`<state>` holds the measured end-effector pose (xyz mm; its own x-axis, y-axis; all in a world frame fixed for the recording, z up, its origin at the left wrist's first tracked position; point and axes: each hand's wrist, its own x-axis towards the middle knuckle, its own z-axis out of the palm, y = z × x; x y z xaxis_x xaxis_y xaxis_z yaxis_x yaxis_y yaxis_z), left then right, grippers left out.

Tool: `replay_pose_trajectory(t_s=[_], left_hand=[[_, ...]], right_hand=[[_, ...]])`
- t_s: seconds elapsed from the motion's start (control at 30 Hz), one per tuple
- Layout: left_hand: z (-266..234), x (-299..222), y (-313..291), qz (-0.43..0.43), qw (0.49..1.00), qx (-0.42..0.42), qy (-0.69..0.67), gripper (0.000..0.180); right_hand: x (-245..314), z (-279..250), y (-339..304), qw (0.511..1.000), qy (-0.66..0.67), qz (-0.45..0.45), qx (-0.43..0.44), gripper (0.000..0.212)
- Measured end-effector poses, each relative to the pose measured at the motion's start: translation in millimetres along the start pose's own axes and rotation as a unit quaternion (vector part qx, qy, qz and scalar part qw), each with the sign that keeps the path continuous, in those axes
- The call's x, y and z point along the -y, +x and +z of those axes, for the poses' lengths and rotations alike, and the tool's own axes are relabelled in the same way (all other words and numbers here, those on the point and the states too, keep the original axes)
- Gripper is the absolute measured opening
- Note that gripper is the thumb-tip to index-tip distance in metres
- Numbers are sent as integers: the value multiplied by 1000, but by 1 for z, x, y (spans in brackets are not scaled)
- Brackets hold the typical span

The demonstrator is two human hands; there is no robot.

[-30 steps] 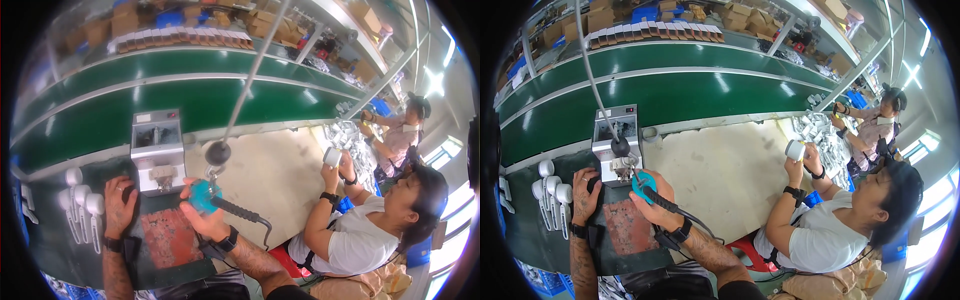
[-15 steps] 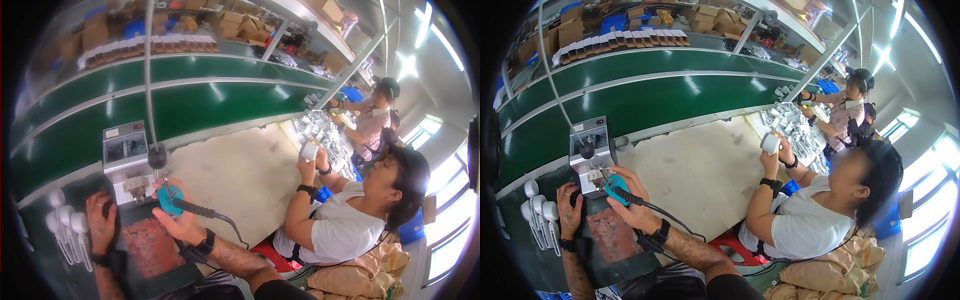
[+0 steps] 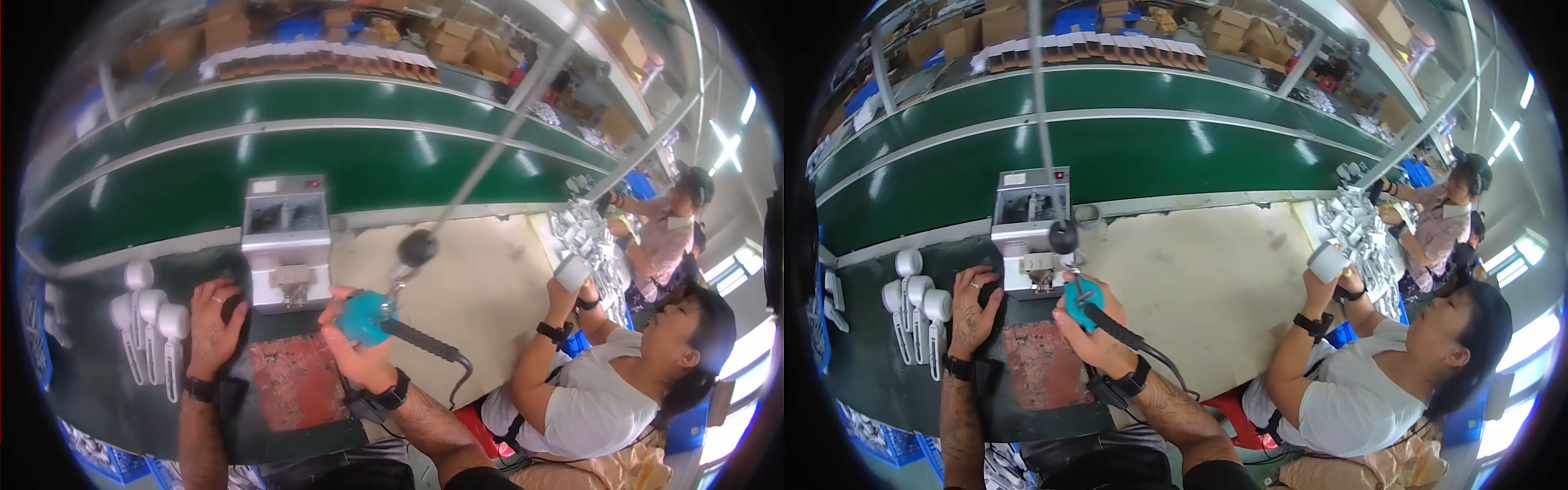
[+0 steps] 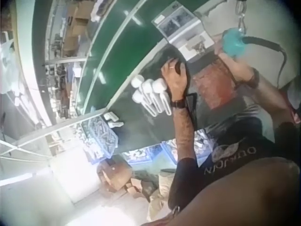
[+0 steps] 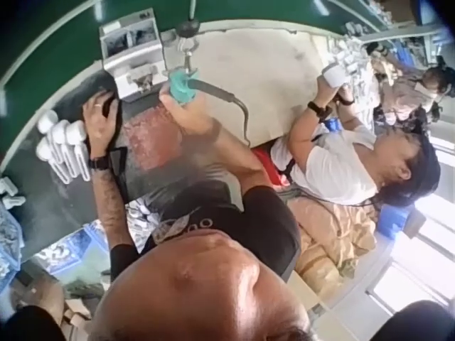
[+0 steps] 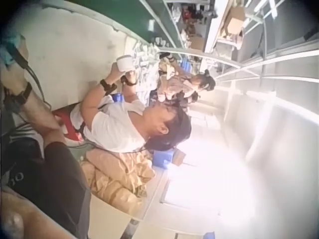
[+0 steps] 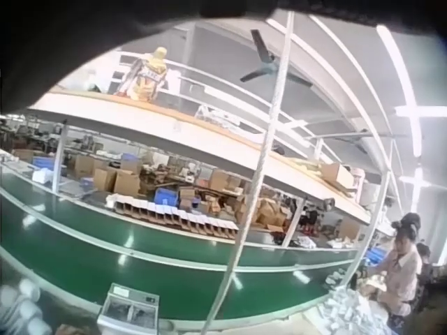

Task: Assembling white plastic parts using an electric screwdriver on a production line.

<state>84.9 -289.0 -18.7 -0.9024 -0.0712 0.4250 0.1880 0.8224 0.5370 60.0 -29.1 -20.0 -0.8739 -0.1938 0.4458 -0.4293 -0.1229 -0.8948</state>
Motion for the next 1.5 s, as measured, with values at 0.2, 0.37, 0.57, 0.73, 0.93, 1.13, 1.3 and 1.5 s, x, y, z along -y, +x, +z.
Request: replay_pose_trajectory(t_s=[0.2, 0.37, 0.57, 0.73, 0.93, 1.13, 1.3, 1.5], left_hand=[[5, 2, -5, 2, 1000, -17, -6, 21], [0, 5, -9, 0, 1000, -23, -20, 21], [2, 10, -4, 2, 1000, -13, -23, 23], [-1, 21, -7, -5, 1000, -17, 0, 23], [2, 25, -13, -6, 1000, -15, -14, 23], [4, 24, -15, -21, 1000, -7, -16, 25], [2, 24, -15, -22, 1000, -7, -13, 25], [2, 26, -14, -19, 1000, -4, -17, 25]], right_hand=[[3, -1, -3, 1000, -9, -13, -8, 55], [17, 5, -2, 998, 24, 58, -15, 58], [17, 8, 4, 998, -16, 18, -62, 73], [8, 12, 5, 995, -61, -10, -84, 75], [14, 15, 2, 993, -65, -17, -93, 72], [16, 16, 3, 992, -72, -30, -103, 69], [16, 15, 3, 995, -50, -27, -88, 64], [18, 19, 5, 990, -95, -43, -97, 66]])
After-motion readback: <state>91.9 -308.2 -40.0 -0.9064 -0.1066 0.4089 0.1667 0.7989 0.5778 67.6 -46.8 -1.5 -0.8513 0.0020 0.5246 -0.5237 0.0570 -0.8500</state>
